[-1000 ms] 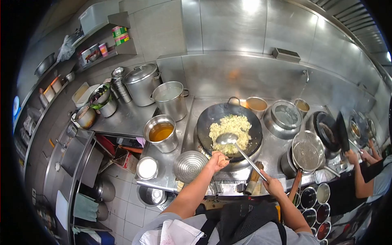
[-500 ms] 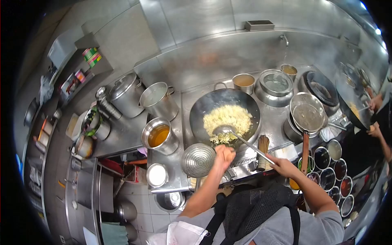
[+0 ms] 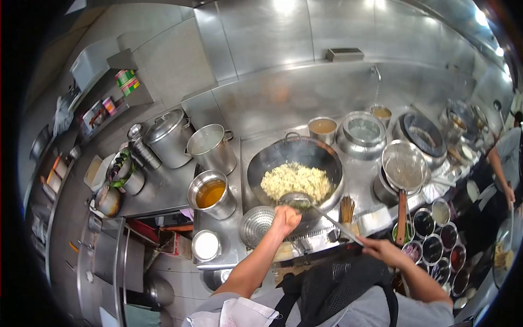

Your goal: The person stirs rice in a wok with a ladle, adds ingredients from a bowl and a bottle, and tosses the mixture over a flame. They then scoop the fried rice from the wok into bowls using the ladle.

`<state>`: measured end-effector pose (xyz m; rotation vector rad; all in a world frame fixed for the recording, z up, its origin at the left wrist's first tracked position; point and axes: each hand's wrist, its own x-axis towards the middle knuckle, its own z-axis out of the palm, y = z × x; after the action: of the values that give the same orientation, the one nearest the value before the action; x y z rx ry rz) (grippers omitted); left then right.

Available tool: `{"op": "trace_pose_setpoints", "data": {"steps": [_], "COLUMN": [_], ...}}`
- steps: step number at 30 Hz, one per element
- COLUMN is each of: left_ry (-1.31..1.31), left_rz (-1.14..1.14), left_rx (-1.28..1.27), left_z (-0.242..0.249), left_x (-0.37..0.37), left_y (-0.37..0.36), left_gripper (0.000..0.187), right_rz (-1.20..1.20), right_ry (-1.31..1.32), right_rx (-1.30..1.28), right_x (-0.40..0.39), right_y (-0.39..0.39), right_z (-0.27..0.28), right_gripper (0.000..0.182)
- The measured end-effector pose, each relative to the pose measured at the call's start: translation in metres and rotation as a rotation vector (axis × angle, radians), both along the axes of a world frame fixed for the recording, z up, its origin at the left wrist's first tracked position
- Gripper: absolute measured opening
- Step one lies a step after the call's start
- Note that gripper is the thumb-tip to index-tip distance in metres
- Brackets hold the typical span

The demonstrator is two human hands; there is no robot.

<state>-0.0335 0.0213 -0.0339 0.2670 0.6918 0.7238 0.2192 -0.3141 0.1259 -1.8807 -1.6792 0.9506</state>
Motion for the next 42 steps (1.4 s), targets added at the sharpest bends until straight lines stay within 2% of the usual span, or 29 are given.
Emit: {"op": "trace_pose_setpoints", "data": {"steps": [2, 3, 4, 5, 6, 7, 8, 9, 10, 12, 14, 16, 18, 20, 21, 23, 24, 26, 27, 28, 30, 31, 32, 33, 34, 35, 36, 38, 42], "left_ry": [0.0, 0.05, 0.052, -0.109, -0.265, -0.1, 0.063, 0.06, 0.026, -0.058, 0.017, 0.002, 0.185, 0.004, 0.008, -0.042, -0.096, -0.178, -0.089, -0.094, 0.053, 0.081, 0.067, 0.016, 0.014, -0.057, 0.018, -0.084, -0.007], "left_rz": [-0.028, 0.016, -0.008, -0.135, -0.26, -0.171, -0.074, -0.078, -0.051, -0.006, 0.006, 0.022, 0.032, -0.044, -0.045, 0.007, 0.058, -0.123, -0.216, -0.21, -0.057, -0.055, 0.1, 0.012, 0.009, 0.008, 0.039, -0.087, -0.015], "left_rx": [0.017, 0.123, 0.124, 0.15, 0.177, 0.192, 0.212, 0.225, 0.194, 0.114, 0.086, 0.07, 0.083, -0.095, -0.014, 0.07, 0.158, 0.157, 0.107, 0.116, 0.131, 0.124, 0.104, -0.009, -0.015, 0.005, -0.014, -0.012, 0.019], "left_z": [-0.015, 0.002, -0.019, -0.061, -0.09, -0.095, -0.086, -0.069, -0.047, -0.035, -0.018, -0.011, 0.037, 0.009, -0.013, -0.019, -0.035, -0.05, -0.08, -0.072, -0.054, -0.042, -0.032, -0.016, -0.016, -0.02, -0.019, -0.045, -0.048], "left_x": [0.02, 0.022, 0.016, 0.0, -0.014, -0.023, -0.027, -0.025, -0.023, -0.016, -0.01, -0.019, -0.011, 0.003, 0.014, 0.022, 0.021, -0.005, -0.021, -0.02, -0.022, -0.02, -0.005, -0.002, 0.006, 0.012, 0.022, 0.03, 0.043], "left_y": [0.019, -0.003, -0.013, -0.028, -0.04, -0.061, -0.076, -0.072, -0.064, -0.033, -0.016, -0.03, -0.044, -0.002, 0.015, -0.003, -0.023, -0.067, -0.07, -0.068, -0.07, -0.047, -0.03, -0.01, 0.009, 0.02, 0.025, 0.045, 0.045], "left_gripper": [0.011, 0.014, 0.014, 0.014, 0.013, 0.016, 0.019, 0.019, 0.015, 0.012, 0.011, 0.005, 0.005, 0.007, 0.011, 0.016, 0.02, 0.028, 0.026, 0.026, 0.025, 0.017, 0.017, 0.014, 0.014, 0.013, 0.015, 0.018, 0.023], "right_rz": [-0.043, -0.085, -0.131, -0.175, -0.199, -0.185, -0.165, -0.122, -0.101, -0.125, -0.073, 0.048, 0.062, 0.029, 0.006, -0.07, -0.141, -0.173, -0.153, -0.124, -0.113, -0.057, -0.029, -0.054, -0.049, -0.123, -0.093, -0.051, -0.104], "right_ry": [-0.222, -0.249, -0.3, -0.36, -0.286, -0.273, -0.262, -0.242, -0.136, 0.054, 0.259, 0.15, 0.056, -0.123, -0.228, -0.323, -0.329, -0.317, -0.265, -0.213, 0.022, 0.053, 0.048, -0.058, -0.029, -0.09, -0.141, -0.559, -0.419], "right_rx": [-0.046, 0.002, -0.007, -0.013, 0.017, 0.042, 0.072, 0.196, 0.2, -0.104, 0.004, 0.09, 0.085, -0.038, -0.122, -0.01, -0.057, -0.019, 0.122, 0.266, 0.083, 0.163, 0.132, -0.049, 0.017, -0.159, -0.089, 0.037, 0.032], "right_x": [-0.01, -0.01, -0.014, -0.017, -0.025, -0.032, -0.036, -0.03, -0.025, -0.027, -0.008, 0.008, 0.021, 0.018, 0.016, 0.009, 0.004, -0.018, -0.019, -0.02, -0.008, 0.005, 0.017, 0.023, 0.044, 0.047, 0.079, 0.061, 0.025], "right_y": [0.036, 0.055, 0.075, 0.089, 0.097, 0.096, 0.096, 0.092, 0.085, 0.061, 0.033, 0.004, 0.002, 0.008, 0.027, 0.061, 0.079, 0.1, 0.099, 0.101, 0.081, 0.065, 0.047, 0.035, 0.022, 0.014, 0.007, 0.031, 0.133], "right_z": [-0.012, -0.036, -0.058, -0.067, -0.061, -0.053, -0.048, -0.063, -0.066, -0.018, -0.022, 0.008, 0.026, 0.019, 0.009, -0.034, -0.062, -0.063, -0.077, -0.091, -0.062, -0.048, -0.019, 0.02, 0.018, 0.045, 0.014, 0.014, -0.098], "right_gripper": [0.054, 0.054, 0.054, 0.054, 0.053, 0.053, 0.054, 0.055, 0.057, 0.059, 0.058, 0.056, 0.056, 0.054, 0.054, 0.054, 0.053, 0.052, 0.054, 0.055, 0.057, 0.056, 0.055, 0.054, 0.054, 0.054, 0.057, 0.06, 0.066]}}
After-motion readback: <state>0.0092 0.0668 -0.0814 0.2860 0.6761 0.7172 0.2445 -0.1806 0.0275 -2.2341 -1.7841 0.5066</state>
